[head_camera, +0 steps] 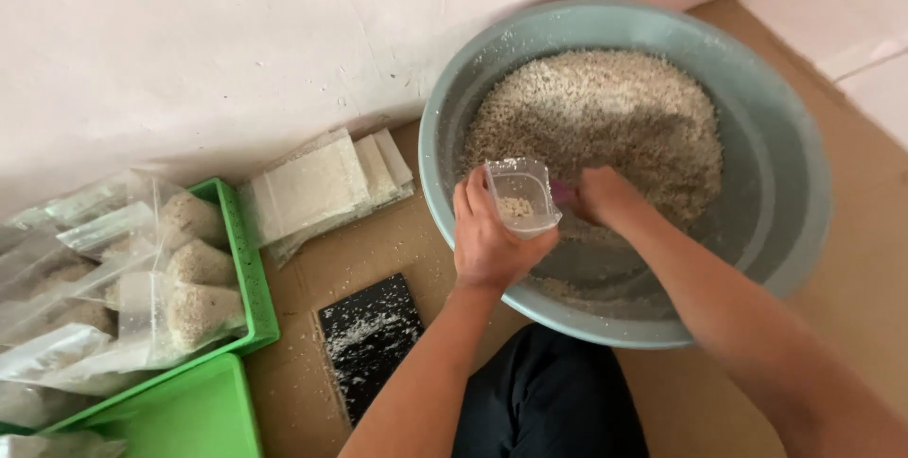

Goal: Packaging white grains into small plastic bags by scooping from a large basin, weighing on a digital scale, and organizing into a crate.

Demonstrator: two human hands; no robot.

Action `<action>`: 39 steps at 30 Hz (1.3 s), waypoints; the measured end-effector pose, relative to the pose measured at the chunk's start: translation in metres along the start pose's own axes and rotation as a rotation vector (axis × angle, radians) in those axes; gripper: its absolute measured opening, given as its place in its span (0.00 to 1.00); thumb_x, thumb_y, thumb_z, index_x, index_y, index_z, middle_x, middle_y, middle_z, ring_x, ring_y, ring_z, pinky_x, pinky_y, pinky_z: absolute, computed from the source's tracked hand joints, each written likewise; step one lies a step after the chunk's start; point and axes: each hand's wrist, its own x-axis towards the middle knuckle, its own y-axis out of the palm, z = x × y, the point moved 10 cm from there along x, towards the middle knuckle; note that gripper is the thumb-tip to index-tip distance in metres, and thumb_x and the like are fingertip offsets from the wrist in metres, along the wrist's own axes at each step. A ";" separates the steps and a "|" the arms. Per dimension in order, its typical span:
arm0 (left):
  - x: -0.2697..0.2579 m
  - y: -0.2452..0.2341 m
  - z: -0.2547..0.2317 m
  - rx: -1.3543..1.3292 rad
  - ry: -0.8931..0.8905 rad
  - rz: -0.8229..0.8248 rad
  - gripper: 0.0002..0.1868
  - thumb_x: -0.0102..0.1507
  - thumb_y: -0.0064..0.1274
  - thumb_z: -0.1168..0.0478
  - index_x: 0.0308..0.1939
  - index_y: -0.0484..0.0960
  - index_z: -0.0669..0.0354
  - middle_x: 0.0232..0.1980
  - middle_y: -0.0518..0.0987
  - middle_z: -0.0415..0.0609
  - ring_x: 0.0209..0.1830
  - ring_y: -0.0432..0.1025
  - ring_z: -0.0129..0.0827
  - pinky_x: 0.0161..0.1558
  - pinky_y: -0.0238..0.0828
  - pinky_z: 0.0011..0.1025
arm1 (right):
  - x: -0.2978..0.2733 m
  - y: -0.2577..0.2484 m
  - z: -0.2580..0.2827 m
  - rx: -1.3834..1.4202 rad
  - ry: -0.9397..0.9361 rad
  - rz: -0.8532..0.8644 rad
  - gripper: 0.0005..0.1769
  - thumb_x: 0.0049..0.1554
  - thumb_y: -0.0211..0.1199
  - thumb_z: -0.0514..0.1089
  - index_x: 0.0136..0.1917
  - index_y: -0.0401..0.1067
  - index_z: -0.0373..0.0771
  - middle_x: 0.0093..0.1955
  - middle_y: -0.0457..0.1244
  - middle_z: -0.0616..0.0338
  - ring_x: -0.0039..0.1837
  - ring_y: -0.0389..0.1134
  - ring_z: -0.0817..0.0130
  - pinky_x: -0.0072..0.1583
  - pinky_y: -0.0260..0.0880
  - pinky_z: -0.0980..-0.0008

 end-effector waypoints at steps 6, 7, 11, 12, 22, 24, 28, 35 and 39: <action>-0.002 0.004 0.005 0.042 0.019 -0.014 0.54 0.37 0.71 0.50 0.61 0.63 0.70 0.51 0.67 0.56 0.53 0.68 0.50 0.58 0.70 0.46 | 0.020 0.019 0.002 0.172 -0.130 -0.107 0.19 0.54 0.56 0.47 0.25 0.73 0.37 0.24 0.63 0.49 0.30 0.67 0.54 0.34 0.64 0.59; -0.003 0.002 0.006 0.037 0.013 -0.018 0.54 0.37 0.70 0.50 0.61 0.63 0.69 0.51 0.68 0.56 0.53 0.69 0.50 0.57 0.70 0.47 | 0.018 0.017 0.000 0.226 -0.136 -0.114 0.19 0.55 0.56 0.46 0.25 0.73 0.39 0.24 0.64 0.50 0.29 0.66 0.57 0.35 0.65 0.61; -0.003 0.003 0.003 0.042 0.021 -0.005 0.53 0.37 0.71 0.52 0.61 0.63 0.69 0.51 0.67 0.56 0.53 0.68 0.50 0.57 0.70 0.47 | -0.002 -0.015 0.002 0.340 -0.155 -0.103 0.20 0.57 0.56 0.51 0.37 0.79 0.34 0.34 0.68 0.42 0.39 0.69 0.44 0.43 0.66 0.49; -0.003 0.005 0.004 0.041 0.015 0.010 0.54 0.37 0.71 0.52 0.61 0.62 0.69 0.51 0.67 0.56 0.53 0.68 0.50 0.57 0.70 0.48 | -0.008 -0.025 0.001 0.412 -0.123 -0.103 0.19 0.58 0.57 0.51 0.39 0.80 0.35 0.33 0.68 0.44 0.39 0.69 0.46 0.45 0.67 0.50; 0.001 0.009 0.008 0.074 -0.102 0.176 0.64 0.41 0.72 0.48 0.69 0.50 0.73 0.62 0.66 0.60 0.64 0.63 0.52 0.59 0.70 0.43 | -0.094 -0.166 0.016 0.188 -0.086 -0.147 0.19 0.64 0.56 0.50 0.41 0.82 0.39 0.22 0.64 0.59 0.21 0.51 0.76 0.26 0.44 0.78; 0.001 0.007 0.005 0.071 -0.110 0.174 0.66 0.41 0.72 0.48 0.70 0.47 0.73 0.62 0.66 0.61 0.63 0.65 0.51 0.53 0.74 0.42 | -0.120 -0.183 0.033 0.148 -0.076 -0.143 0.19 0.63 0.56 0.51 0.40 0.82 0.40 0.21 0.63 0.60 0.20 0.51 0.75 0.26 0.43 0.76; 0.003 0.009 0.005 0.061 -0.198 0.254 0.68 0.42 0.72 0.48 0.72 0.42 0.69 0.61 0.67 0.59 0.59 0.67 0.46 0.44 0.80 0.42 | -0.157 -0.189 0.064 0.043 -0.038 -0.123 0.12 0.60 0.58 0.45 0.52 0.81 0.45 0.20 0.69 0.58 0.18 0.53 0.74 0.22 0.46 0.77; 0.000 0.012 0.004 0.097 -0.037 0.142 0.65 0.42 0.72 0.46 0.70 0.46 0.71 0.56 0.68 0.59 0.56 0.68 0.47 0.44 0.79 0.40 | -0.199 -0.176 0.127 -0.643 -0.329 -0.464 0.17 0.64 0.52 0.49 0.36 0.74 0.44 0.27 0.65 0.66 0.33 0.68 0.71 0.27 0.71 0.65; 0.001 0.012 0.006 0.087 -0.068 0.165 0.66 0.42 0.72 0.46 0.70 0.46 0.72 0.62 0.66 0.63 0.62 0.66 0.52 0.53 0.76 0.41 | -0.188 -0.190 0.109 -0.586 -0.104 -0.267 0.22 0.66 0.46 0.52 0.35 0.74 0.49 0.22 0.61 0.70 0.24 0.61 0.78 0.24 0.60 0.76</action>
